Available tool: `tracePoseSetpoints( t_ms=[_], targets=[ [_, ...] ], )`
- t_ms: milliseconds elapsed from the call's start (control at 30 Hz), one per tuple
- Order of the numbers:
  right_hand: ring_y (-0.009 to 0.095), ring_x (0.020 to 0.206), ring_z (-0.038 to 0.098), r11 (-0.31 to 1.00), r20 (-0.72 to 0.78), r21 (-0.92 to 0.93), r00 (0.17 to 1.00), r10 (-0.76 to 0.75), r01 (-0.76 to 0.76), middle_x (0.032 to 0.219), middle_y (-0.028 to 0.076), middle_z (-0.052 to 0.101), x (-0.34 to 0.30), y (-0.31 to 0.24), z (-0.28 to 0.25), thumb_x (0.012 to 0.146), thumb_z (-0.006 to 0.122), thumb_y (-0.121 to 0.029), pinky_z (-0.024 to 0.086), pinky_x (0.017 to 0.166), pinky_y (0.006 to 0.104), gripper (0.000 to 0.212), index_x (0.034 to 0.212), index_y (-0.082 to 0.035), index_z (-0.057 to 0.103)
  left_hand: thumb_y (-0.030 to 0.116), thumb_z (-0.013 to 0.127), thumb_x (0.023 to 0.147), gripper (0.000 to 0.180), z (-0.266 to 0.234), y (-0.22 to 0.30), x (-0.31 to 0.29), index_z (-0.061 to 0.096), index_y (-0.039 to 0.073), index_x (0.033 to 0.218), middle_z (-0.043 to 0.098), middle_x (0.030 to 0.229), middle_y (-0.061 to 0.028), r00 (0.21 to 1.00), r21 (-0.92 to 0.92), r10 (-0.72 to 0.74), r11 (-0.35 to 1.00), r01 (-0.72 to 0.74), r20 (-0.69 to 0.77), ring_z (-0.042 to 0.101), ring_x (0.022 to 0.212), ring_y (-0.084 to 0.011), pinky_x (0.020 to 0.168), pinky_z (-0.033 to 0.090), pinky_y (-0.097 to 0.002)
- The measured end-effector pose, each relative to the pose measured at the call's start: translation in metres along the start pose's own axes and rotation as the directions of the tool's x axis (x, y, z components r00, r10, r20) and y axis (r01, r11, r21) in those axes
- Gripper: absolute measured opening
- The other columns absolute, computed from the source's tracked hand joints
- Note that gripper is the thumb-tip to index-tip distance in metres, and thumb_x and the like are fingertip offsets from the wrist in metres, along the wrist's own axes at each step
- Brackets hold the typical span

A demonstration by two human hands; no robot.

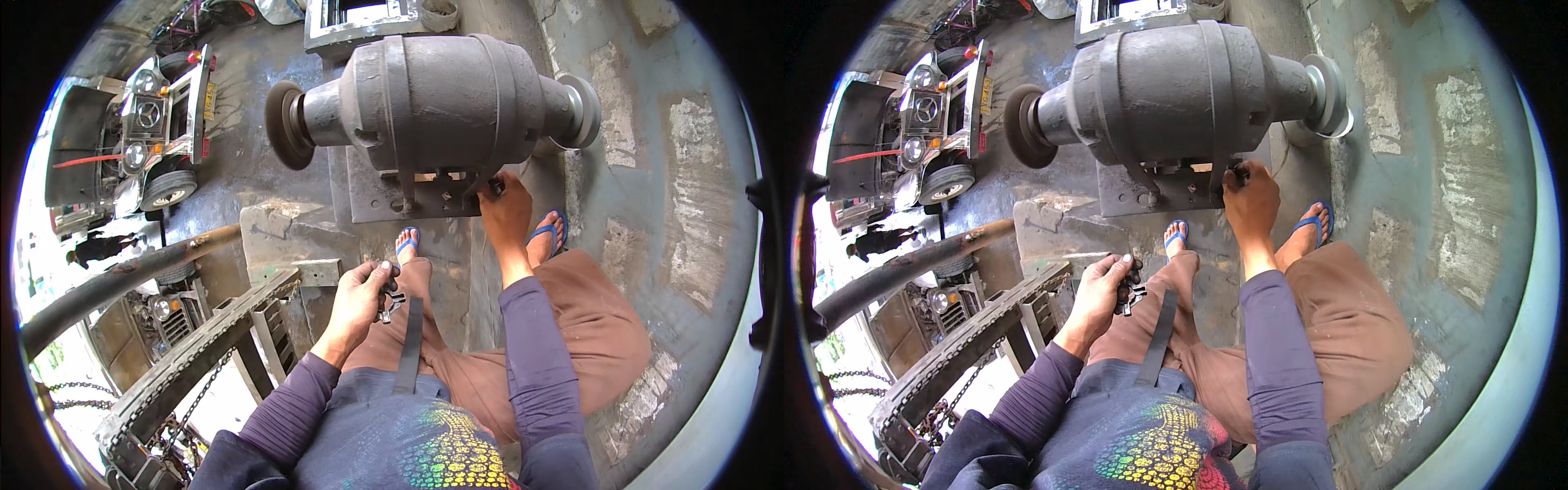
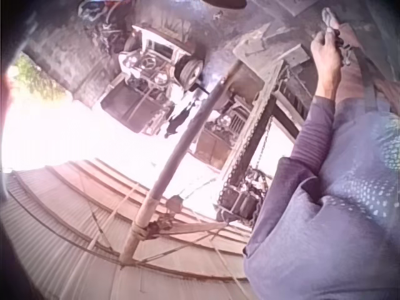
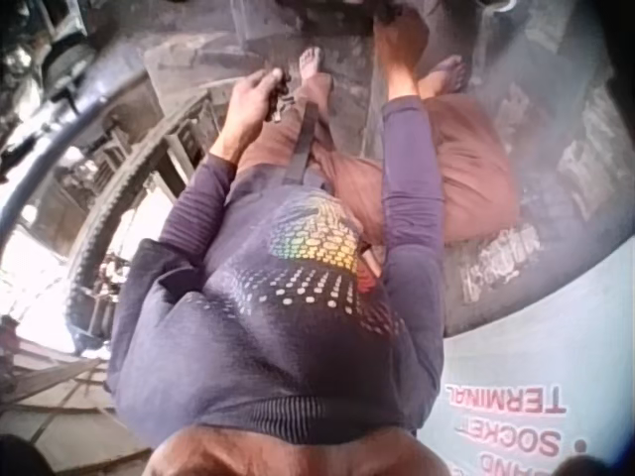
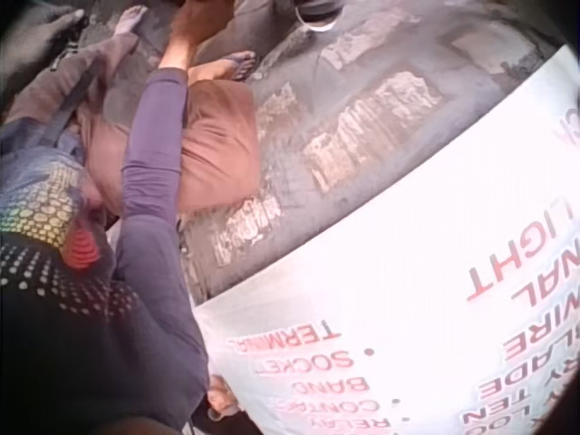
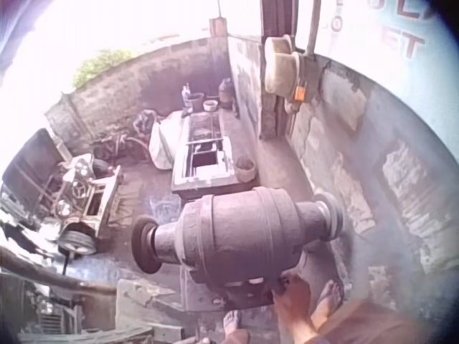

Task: The person holds a small metal part against a rotating grinding wheel to smooth or shape its edges. They repeatedly adjust the part's orientation and pause to inspect it. The person briefly walks to a workbench, picks up a small box, and returns to continue grinding.

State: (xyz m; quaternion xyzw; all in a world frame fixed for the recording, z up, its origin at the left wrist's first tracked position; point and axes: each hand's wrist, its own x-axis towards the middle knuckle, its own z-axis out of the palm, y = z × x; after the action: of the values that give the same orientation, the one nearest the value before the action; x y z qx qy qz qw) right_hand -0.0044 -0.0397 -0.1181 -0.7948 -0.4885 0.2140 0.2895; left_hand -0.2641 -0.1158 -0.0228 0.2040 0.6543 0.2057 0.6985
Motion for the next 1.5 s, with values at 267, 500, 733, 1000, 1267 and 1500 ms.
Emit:
tracePoseSetpoints(
  t_ms=[267,500,733,1000,1267,1500],
  targets=[
    [0.012,0.060,0.048,0.298,0.181,0.853,0.778,0.601,-0.429,0.075,0.001,0.057,-0.048,-0.041,-0.058,0.088,0.068,-0.015,0.043,0.060,0.0274,0.016,0.098,-0.002,0.068,0.027,0.063,0.103,0.023,0.001,0.029,-0.007,0.070,0.006,0.097,0.061,0.077,0.0048,0.972,-0.039,0.137,0.991,-0.132,0.189,0.048,0.056,-0.0022,0.050,0.037,-0.0197],
    [0.013,0.065,0.051,-0.213,0.275,0.948,0.944,0.182,-0.235,0.080,0.004,0.056,-0.100,-0.094,-0.128,0.091,0.062,-0.009,0.044,0.060,0.0303,0.011,0.102,-0.005,0.062,0.026,0.064,0.103,0.017,0.056,0.077,-0.011,0.071,0.010,0.103,0.066,0.088,0.0076,0.872,-0.115,0.270,0.963,-0.245,0.408,0.056,0.073,-0.0007,0.060,0.041,-0.0186],
    [0.016,0.065,0.055,-0.388,0.336,0.879,0.937,0.091,-0.277,0.085,0.007,0.060,-0.183,-0.049,-0.151,0.085,0.063,-0.005,0.048,0.063,0.0318,0.012,0.096,-0.001,0.062,0.027,0.058,0.104,0.025,0.104,0.056,0.007,0.069,0.005,0.101,0.062,0.088,0.0061,0.834,0.265,0.276,0.860,-0.436,0.478,0.052,0.076,-0.0043,0.066,0.042,-0.0237],
    [0.013,0.069,0.055,-0.426,0.369,0.851,0.927,0.066,-0.308,0.090,0.006,0.060,-0.280,-0.014,-0.126,0.088,0.063,-0.004,0.048,0.063,0.0279,0.012,0.100,-0.002,0.063,0.032,0.066,0.098,0.041,0.051,-0.015,0.026,0.059,-0.002,0.077,0.050,0.067,-0.0004,0.741,0.577,0.348,0.470,-0.668,0.574,0.041,0.064,-0.0102,0.055,0.037,-0.0327],
    [0.012,0.072,0.052,-0.437,-0.060,0.885,0.971,0.234,0.160,0.090,0.005,0.056,-0.475,0.033,-0.161,0.089,0.068,-0.010,0.046,0.063,0.0269,0.017,0.102,-0.002,0.059,0.027,0.061,0.099,0.033,-0.037,-0.107,0.059,0.066,0.001,0.118,0.068,0.082,-0.0109,0.686,0.745,-0.296,0.340,-0.574,0.664,0.062,0.061,-0.0157,0.054,0.052,-0.0306],
    [0.013,0.076,0.056,-0.092,-0.349,0.827,0.634,0.690,0.555,0.092,0.006,0.060,-0.788,0.071,-0.187,0.092,0.064,-0.008,0.047,0.064,0.0273,0.018,0.109,-0.001,0.062,0.024,0.060,0.099,0.030,0.135,-0.276,-0.017,0.066,0.001,0.118,0.068,0.082,-0.0112,0.652,0.692,-0.558,-0.178,-0.699,0.514,0.063,0.063,-0.0174,0.054,0.051,-0.0331]
  ],
)
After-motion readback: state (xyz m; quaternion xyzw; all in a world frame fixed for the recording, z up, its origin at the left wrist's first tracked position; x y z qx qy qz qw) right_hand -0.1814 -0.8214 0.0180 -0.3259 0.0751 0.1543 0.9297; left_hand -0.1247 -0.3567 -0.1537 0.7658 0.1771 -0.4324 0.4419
